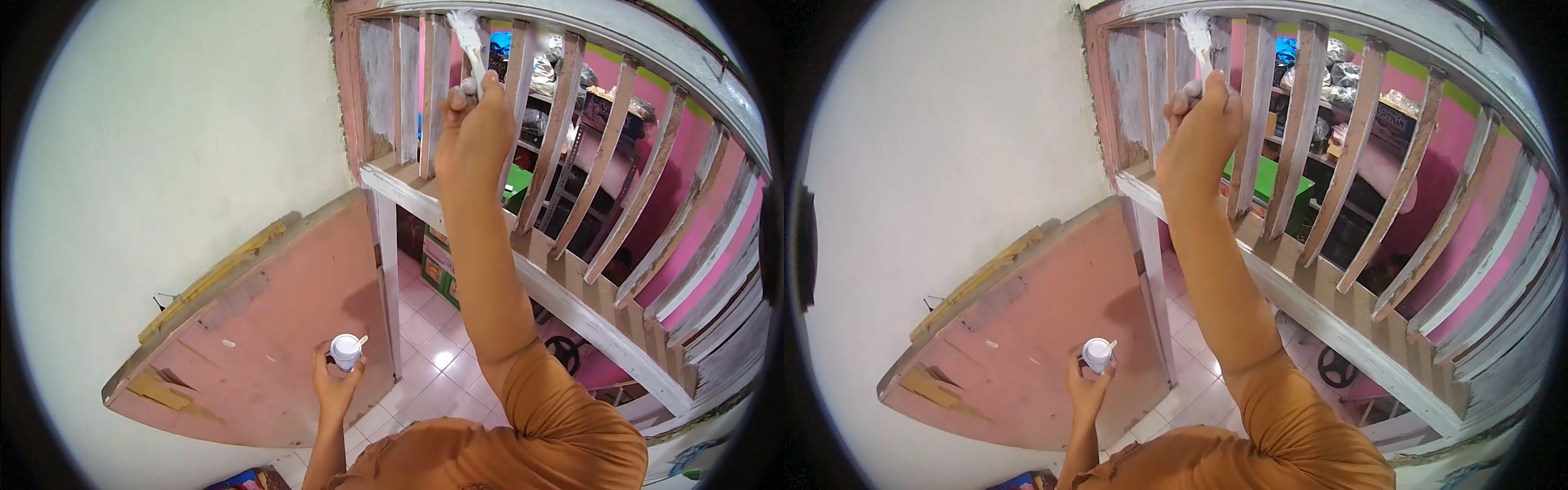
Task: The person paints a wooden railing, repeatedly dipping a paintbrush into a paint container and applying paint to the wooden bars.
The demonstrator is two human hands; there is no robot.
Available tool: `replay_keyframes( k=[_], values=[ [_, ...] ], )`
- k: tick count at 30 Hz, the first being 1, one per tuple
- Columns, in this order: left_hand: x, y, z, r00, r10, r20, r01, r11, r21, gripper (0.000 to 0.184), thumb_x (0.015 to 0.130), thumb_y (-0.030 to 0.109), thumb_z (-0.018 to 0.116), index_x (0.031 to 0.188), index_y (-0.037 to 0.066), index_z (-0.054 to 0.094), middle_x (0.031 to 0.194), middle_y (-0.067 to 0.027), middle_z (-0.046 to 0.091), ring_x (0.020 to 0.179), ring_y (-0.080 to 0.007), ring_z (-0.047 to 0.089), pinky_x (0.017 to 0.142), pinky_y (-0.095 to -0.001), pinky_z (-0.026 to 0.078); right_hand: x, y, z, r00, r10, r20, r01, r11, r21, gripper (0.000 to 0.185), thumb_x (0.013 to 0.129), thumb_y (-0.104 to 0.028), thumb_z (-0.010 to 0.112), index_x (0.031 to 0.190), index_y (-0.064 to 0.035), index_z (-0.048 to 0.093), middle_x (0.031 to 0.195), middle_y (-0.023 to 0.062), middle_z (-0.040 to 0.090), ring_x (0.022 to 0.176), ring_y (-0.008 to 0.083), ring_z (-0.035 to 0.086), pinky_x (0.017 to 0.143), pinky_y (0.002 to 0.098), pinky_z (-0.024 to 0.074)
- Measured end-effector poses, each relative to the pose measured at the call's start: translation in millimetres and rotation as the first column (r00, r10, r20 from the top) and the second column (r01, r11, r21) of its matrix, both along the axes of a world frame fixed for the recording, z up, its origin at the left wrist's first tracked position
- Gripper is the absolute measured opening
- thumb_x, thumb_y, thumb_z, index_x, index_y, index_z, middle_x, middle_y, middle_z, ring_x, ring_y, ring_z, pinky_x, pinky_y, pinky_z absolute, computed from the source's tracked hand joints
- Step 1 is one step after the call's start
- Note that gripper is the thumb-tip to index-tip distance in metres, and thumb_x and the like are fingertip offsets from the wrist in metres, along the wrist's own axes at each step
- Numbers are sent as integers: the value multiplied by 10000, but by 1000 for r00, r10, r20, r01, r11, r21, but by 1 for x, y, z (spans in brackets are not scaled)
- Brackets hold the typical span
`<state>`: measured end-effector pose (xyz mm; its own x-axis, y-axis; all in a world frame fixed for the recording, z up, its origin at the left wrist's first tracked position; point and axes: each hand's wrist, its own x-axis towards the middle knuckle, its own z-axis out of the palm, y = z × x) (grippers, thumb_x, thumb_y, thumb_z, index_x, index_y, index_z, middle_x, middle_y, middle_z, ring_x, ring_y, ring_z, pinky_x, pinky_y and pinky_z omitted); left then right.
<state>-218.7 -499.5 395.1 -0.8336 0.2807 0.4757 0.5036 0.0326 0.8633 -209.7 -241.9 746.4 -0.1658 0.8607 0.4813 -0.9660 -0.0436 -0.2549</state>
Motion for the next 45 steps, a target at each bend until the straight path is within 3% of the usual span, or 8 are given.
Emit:
replay_keyframes(
  k=[5,12,19,22,28,30,36,45],
  values=[
    [3,3,-3,1000,6,10,-6,999,32,527,731,89,900,1173,6,625,1095,-100,642,974,-226,627,843,-348,511,15,0,-15,985,-28,-170,35,999,38,227,1074,-203,574,884,-89,525,695,11,532,598,119,511,567,292,429],
    [3,8,-5,1000,-19,12,19,1000,19,521,727,89,899,1159,8,619,1089,-95,635,966,-232,624,841,-352,511,-2,3,-10,986,49,160,-44,998,-35,147,1058,-166,570,1066,-19,576,799,30,544,639,112,520,556,271,410],
    [7,14,-2,999,-44,7,44,999,11,518,729,90,897,1158,10,618,1099,-97,635,979,-228,625,854,-351,510,-33,21,21,988,100,118,-106,993,50,190,1076,-233,530,1029,-50,516,792,33,555,586,110,488,525,294,400],
    [7,14,-9,999,-31,8,31,999,30,520,732,99,901,1160,11,619,1102,-95,634,976,-222,622,852,-351,510,-12,13,10,999,-5,-32,6,999,37,197,1075,-238,532,1019,-51,509,784,35,552,602,103,495,518,280,387],
    [7,10,-9,996,-70,51,71,997,-6,520,771,66,873,1218,51,607,1138,-58,627,1047,-193,628,926,-351,498,-13,-3,-39,905,-266,330,213,959,188,225,1055,-251,576,997,-34,562,787,46,574,651,132,528,612,301,441],
    [8,11,-6,995,-82,49,83,997,-5,516,772,70,873,1215,51,609,1138,-57,628,1048,-193,627,925,-351,497,-11,-8,-49,679,-559,476,338,814,473,218,1045,-234,601,1015,-18,613,801,57,598,681,149,547,658,319,471],
    [1,23,-4,990,-137,23,138,990,-39,506,775,87,876,1209,49,617,1141,-61,633,1064,-198,628,936,-352,493,49,-31,-70,626,-650,431,354,730,585,158,1015,-156,665,1073,-9,659,849,58,635,738,119,580,679,289,484],
    [-4,56,14,971,-239,-10,239,970,-31,572,727,152,924,1199,9,634,1094,-116,625,953,-255,595,843,-377,501,141,-53,-115,565,-502,654,2,794,607,166,973,-29,706,1138,-18,690,946,-18,671,828,24,572,686,195,458]
  ],
)
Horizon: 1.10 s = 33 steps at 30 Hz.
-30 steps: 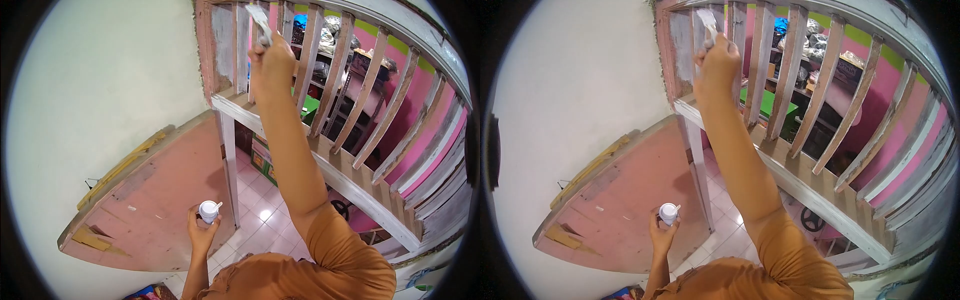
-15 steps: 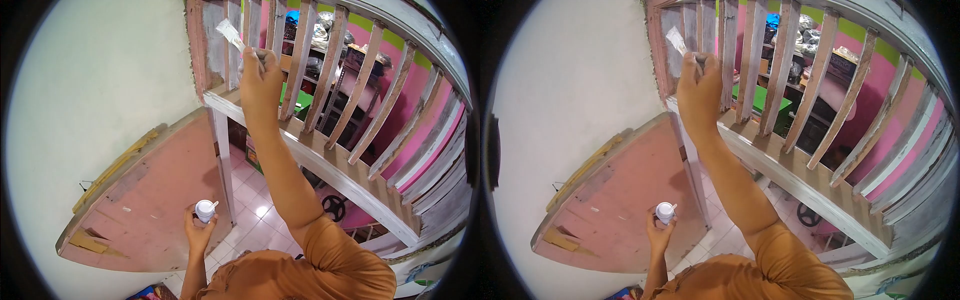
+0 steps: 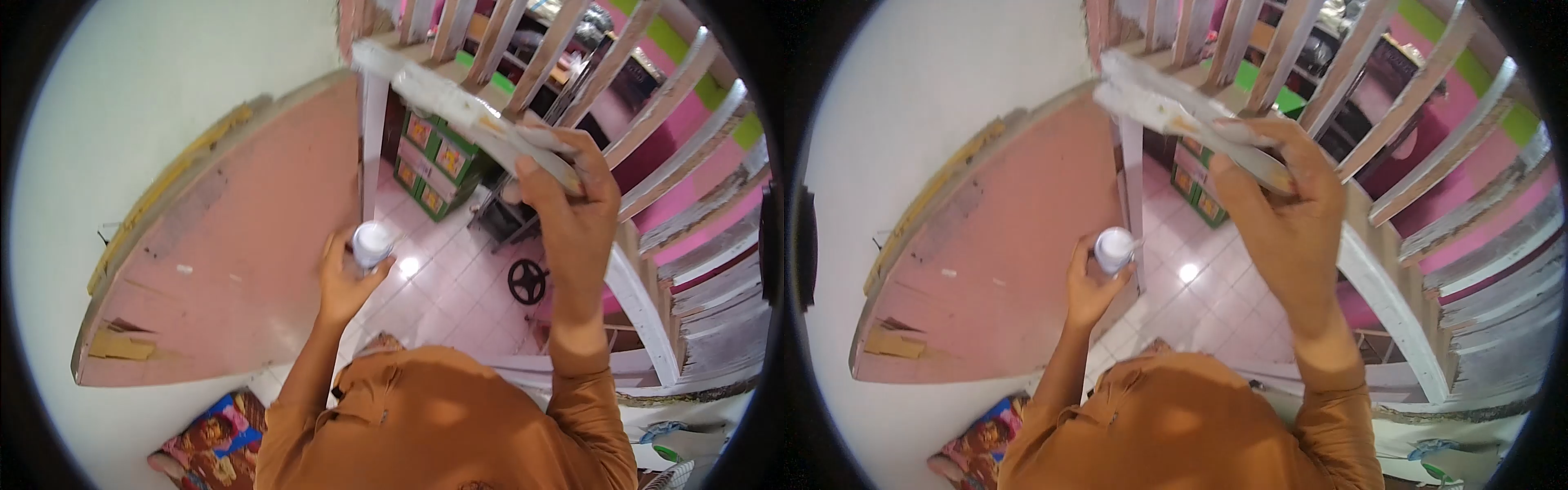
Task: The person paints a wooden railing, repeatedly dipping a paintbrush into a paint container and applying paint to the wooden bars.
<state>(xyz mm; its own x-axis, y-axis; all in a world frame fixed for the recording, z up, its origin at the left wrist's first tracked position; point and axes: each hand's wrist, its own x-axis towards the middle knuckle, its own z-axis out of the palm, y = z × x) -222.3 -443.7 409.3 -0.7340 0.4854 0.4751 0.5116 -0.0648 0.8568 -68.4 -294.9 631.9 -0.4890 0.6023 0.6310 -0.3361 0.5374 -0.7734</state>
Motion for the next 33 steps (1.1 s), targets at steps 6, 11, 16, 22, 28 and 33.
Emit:
replay_keyframes(
  k=[6,11,16,22,28,33],
  values=[
    [0,18,15,997,-81,3,81,997,-18,579,723,94,910,1220,14,626,1162,-98,635,1099,-240,630,988,-368,495,31,-1,-17,907,24,420,-50,997,52,219,938,4,712,1156,2,682,934,-9,675,795,18,559,674,190,446],
    [2,31,14,995,-100,-25,100,995,6,607,711,123,920,1233,26,624,1174,-108,638,1083,-259,616,921,-379,501,34,5,-24,848,71,525,-110,993,44,197,931,-8,716,1126,9,692,910,13,667,772,20,544,659,203,432],
    [5,38,15,991,-126,-47,127,992,22,627,704,142,928,1244,49,625,1189,-110,639,1080,-268,614,859,-383,509,30,9,-23,800,-81,594,-115,952,284,174,858,-35,763,1027,-3,737,858,98,683,712,147,614,663,281,480],
    [8,42,18,990,-134,-52,135,991,23,595,708,116,923,1228,58,638,1170,-107,640,1082,-277,624,875,-398,525,23,22,-32,753,-80,653,-63,979,194,218,821,-75,791,1021,-4,741,843,130,692,712,206,646,673,298,495],
    [12,45,17,989,-147,-22,148,988,42,624,693,99,917,1235,2,622,1175,-114,624,1045,-237,602,916,-357,489,13,31,-40,768,-42,639,-107,976,192,169,834,-71,754,982,10,740,804,116,672,693,151,607,640,298,469],
    [14,46,19,990,-138,-27,139,990,34,609,692,106,934,1222,39,643,1163,-121,639,1087,-302,633,902,-405,536,7,29,-38,744,7,668,-144,978,149,156,833,-59,735,969,19,741,780,93,660,666,121,556,610,297,441]
  ],
)
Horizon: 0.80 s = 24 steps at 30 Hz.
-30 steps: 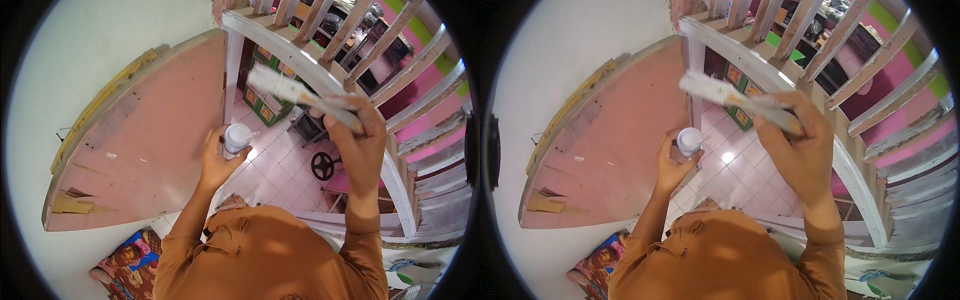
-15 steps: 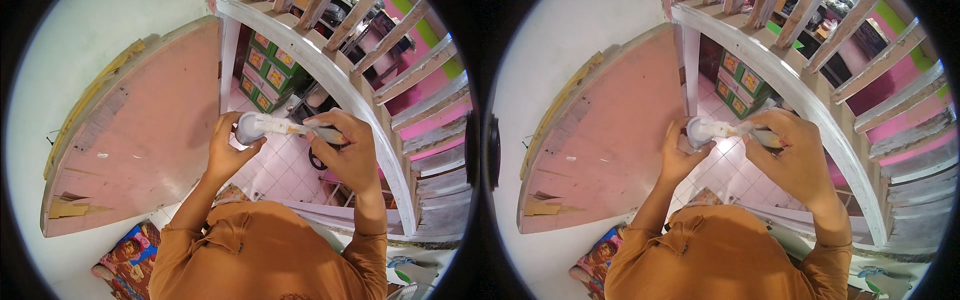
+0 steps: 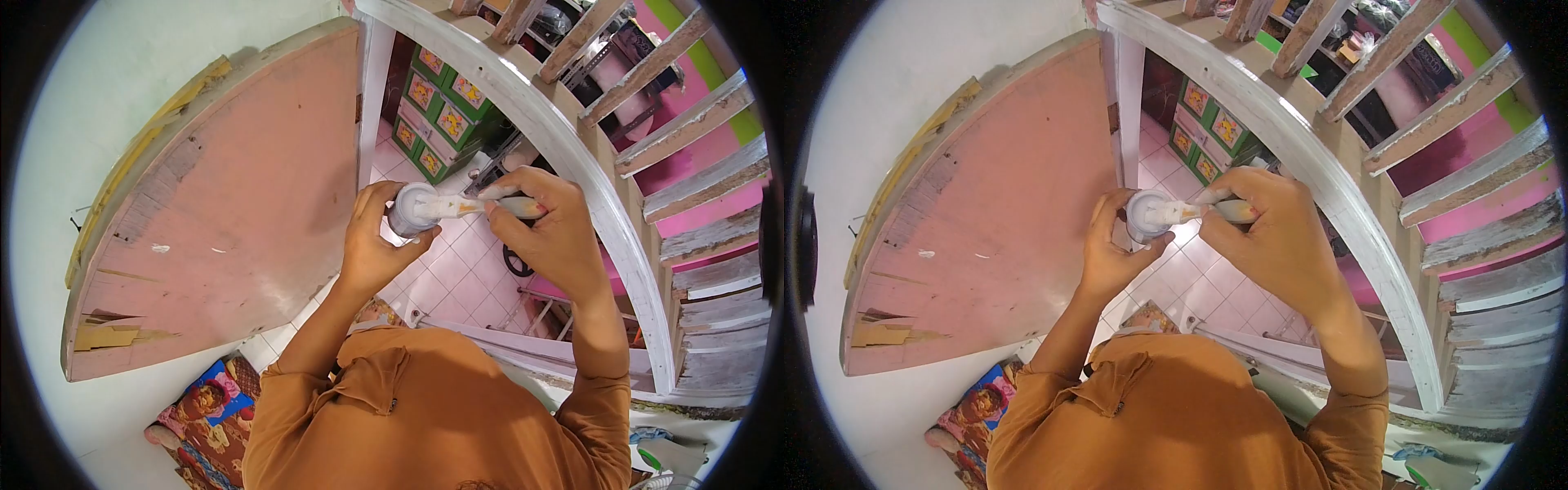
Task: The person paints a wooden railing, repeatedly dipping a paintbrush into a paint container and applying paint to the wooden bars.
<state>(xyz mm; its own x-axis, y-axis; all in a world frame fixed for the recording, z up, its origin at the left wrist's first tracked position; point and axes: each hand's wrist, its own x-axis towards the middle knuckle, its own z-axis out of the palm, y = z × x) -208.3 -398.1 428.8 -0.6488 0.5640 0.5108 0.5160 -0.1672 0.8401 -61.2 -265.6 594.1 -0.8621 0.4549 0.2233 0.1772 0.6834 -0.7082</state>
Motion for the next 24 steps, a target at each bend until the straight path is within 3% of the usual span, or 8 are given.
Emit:
replay_keyframes(
  k=[5,7,8,10,14,17,19,24],
  values=[
    [1,2,-2,999,2,-32,-1,1000,11,606,698,107,931,1228,46,643,1176,-123,642,1098,-303,630,907,-406,535,2,4,-5,1000,10,7,-11,1000,29,158,835,-47,734,978,20,743,772,81,660,650,103,539,601,282,433],
    [2,2,-1,999,3,-32,-3,1000,7,604,701,109,930,1229,47,643,1181,-124,643,1103,-303,629,907,-406,535,4,6,-8,991,-30,-127,30,1000,3,151,850,-50,739,984,17,744,782,65,677,664,76,540,608,261,435],
    [2,2,0,1000,0,-22,0,1000,3,604,703,110,929,1231,48,642,1182,-123,643,1106,-302,628,903,-404,536,4,6,-6,991,-29,-127,30,1000,4,151,850,-50,739,984,17,744,782,65,677,664,76,540,608,261,435],
    [1,2,1,1000,-5,-15,5,1000,1,604,705,112,928,1233,49,642,1184,-122,644,1109,-302,627,899,-403,536,6,7,-1,997,-57,54,62,993,-97,149,871,-69,748,996,13,745,786,47,691,685,57,552,617,248,443],
    [-1,3,3,999,-6,-46,6,1000,0,610,708,120,930,1241,48,641,1186,-117,640,1110,-294,625,886,-395,541,8,10,-2,994,-99,-37,98,994,-45,149,890,-85,755,1008,6,747,762,20,670,693,45,550,615,243,443],
    [-4,2,6,999,-2,-50,2,1000,-6,614,711,120,931,1247,47,640,1190,-118,636,1108,-289,625,880,-391,543,12,10,3,986,-167,-6,164,977,-136,161,911,-102,756,1031,3,740,730,-1,636,675,36,539,601,230,428],
    [-6,3,8,999,0,-52,0,1000,2,616,712,119,931,1249,45,639,1193,-120,633,1107,-288,625,877,-390,543,14,7,5,968,-227,104,249,907,-339,169,933,-123,757,1045,1,728,718,-23,613,654,27,524,585,215,403],
    [-13,1,14,998,-1,-67,2,1000,6,646,705,113,939,1268,38,630,1208,-130,626,1097,-292,630,861,-394,546,20,3,-3,977,-210,45,211,896,-392,177,950,-134,763,1050,5,717,715,-32,600,622,27,511,560,210,380]
  ],
)
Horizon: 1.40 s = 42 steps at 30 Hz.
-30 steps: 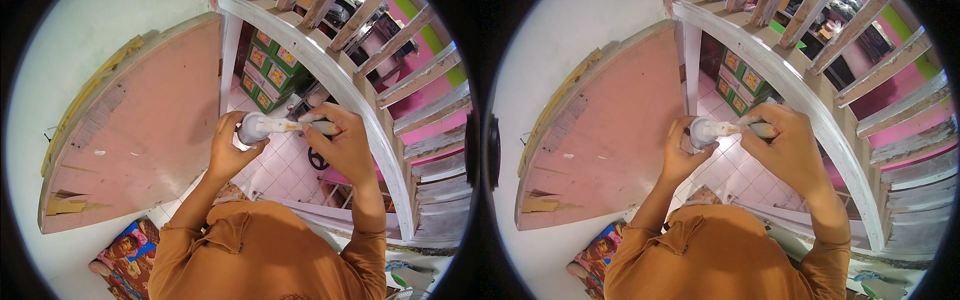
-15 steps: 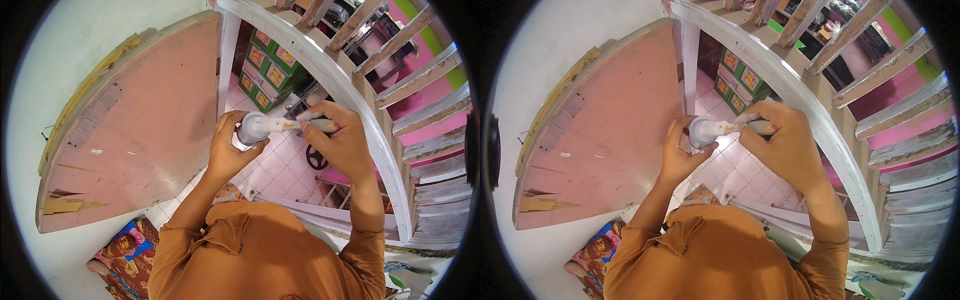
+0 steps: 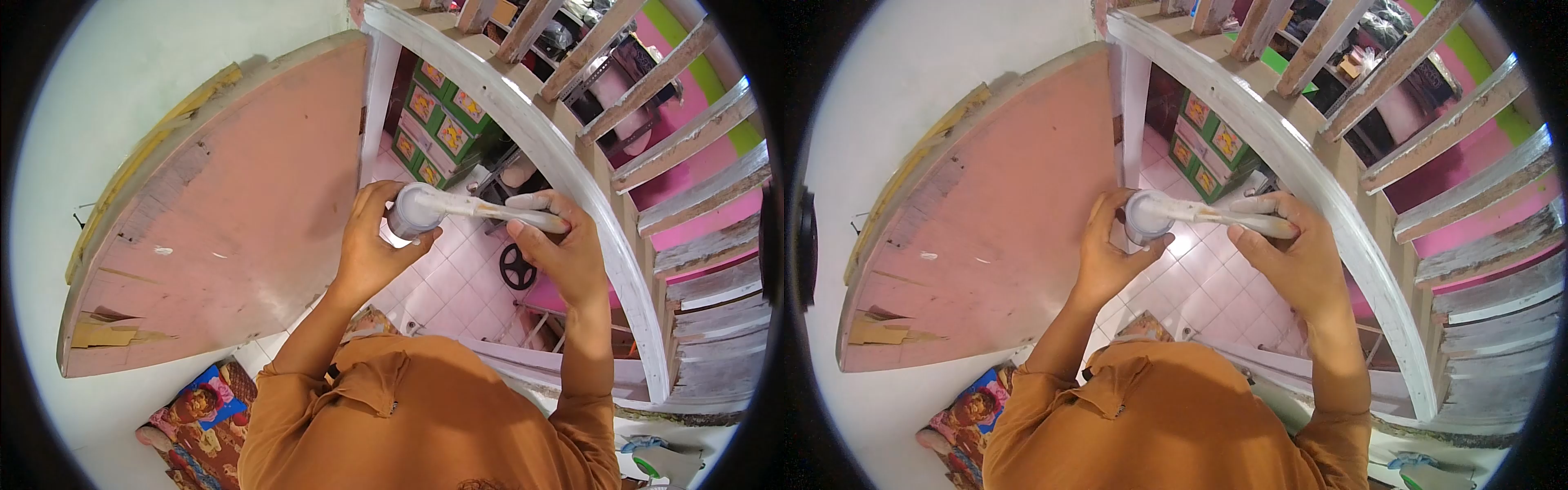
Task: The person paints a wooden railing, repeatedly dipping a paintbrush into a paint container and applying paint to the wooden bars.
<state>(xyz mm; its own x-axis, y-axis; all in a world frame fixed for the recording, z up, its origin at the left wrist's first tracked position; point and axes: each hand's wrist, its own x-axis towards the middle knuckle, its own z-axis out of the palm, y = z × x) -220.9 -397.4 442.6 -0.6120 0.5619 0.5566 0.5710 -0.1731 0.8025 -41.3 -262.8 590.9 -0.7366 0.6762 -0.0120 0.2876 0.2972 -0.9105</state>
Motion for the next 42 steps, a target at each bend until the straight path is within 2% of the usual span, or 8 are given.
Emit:
replay_keyframes(
  k=[10,22,27,28,31,33,35,42],
  values=[
    [-9,-4,25,999,1,-46,0,1000,31,659,704,117,943,1278,43,627,1219,-125,627,1055,-270,627,808,-370,534,-2,-2,-3,974,-107,-198,75,984,-161,161,983,-119,737,1023,36,721,693,36,632,493,65,528,403,217,330],
    [-25,2,79,994,-93,-50,96,994,52,596,735,215,940,1230,64,644,1127,-77,636,947,-203,582,782,-332,470,1,-9,52,938,-192,-287,135,969,-208,204,1011,-198,707,935,-10,721,697,41,663,470,77,542,385,222,322],
    [-35,13,118,978,-208,-29,209,976,62,603,775,244,932,1250,35,625,1118,-62,641,968,-161,599,832,-311,483,1,-11,91,910,-218,-353,165,971,-174,251,1015,-238,691,896,-17,707,705,32,665,470,80,539,390,227,320],
    [-34,21,123,945,-323,51,308,931,198,592,810,234,920,1265,17,609,1118,-69,644,1007,-143,614,879,-303,503,2,-8,97,905,-212,-369,169,975,-146,248,1011,-235,694,892,-17,705,701,34,663,471,82,538,390,229,318],
    [-40,32,147,896,-405,181,383,912,144,599,826,213,915,1285,-1,595,1121,-80,648,1046,-137,620,904,-296,521,-1,1,116,884,-211,-416,179,977,-116,251,999,-230,705,863,-21,691,698,46,659,471,89,538,387,234,313],
    [-44,42,165,901,-415,125,392,903,174,644,814,267,925,1290,-20,601,1104,-96,655,997,-145,641,839,-290,552,-1,12,126,882,-166,-441,141,986,-90,256,995,-227,709,844,-22,682,672,46,645,464,90,527,387,234,305],
    [-50,51,177,930,-356,96,351,934,59,692,798,338,932,1284,-38,615,1102,-117,664,932,-159,658,782,-302,577,-12,6,139,844,-245,-478,241,968,-71,264,995,-234,704,834,-26,679,636,40,621,454,88,482,409,232,301],
    [-63,85,189,933,-353,67,342,931,128,719,774,413,924,1281,-22,659,1103,-126,701,926,-179,695,795,-316,575,-33,41,171,806,-132,-577,303,929,211,251,957,-246,719,882,-7,697,660,57,645,491,95,484,504,248,372]
  ],
)
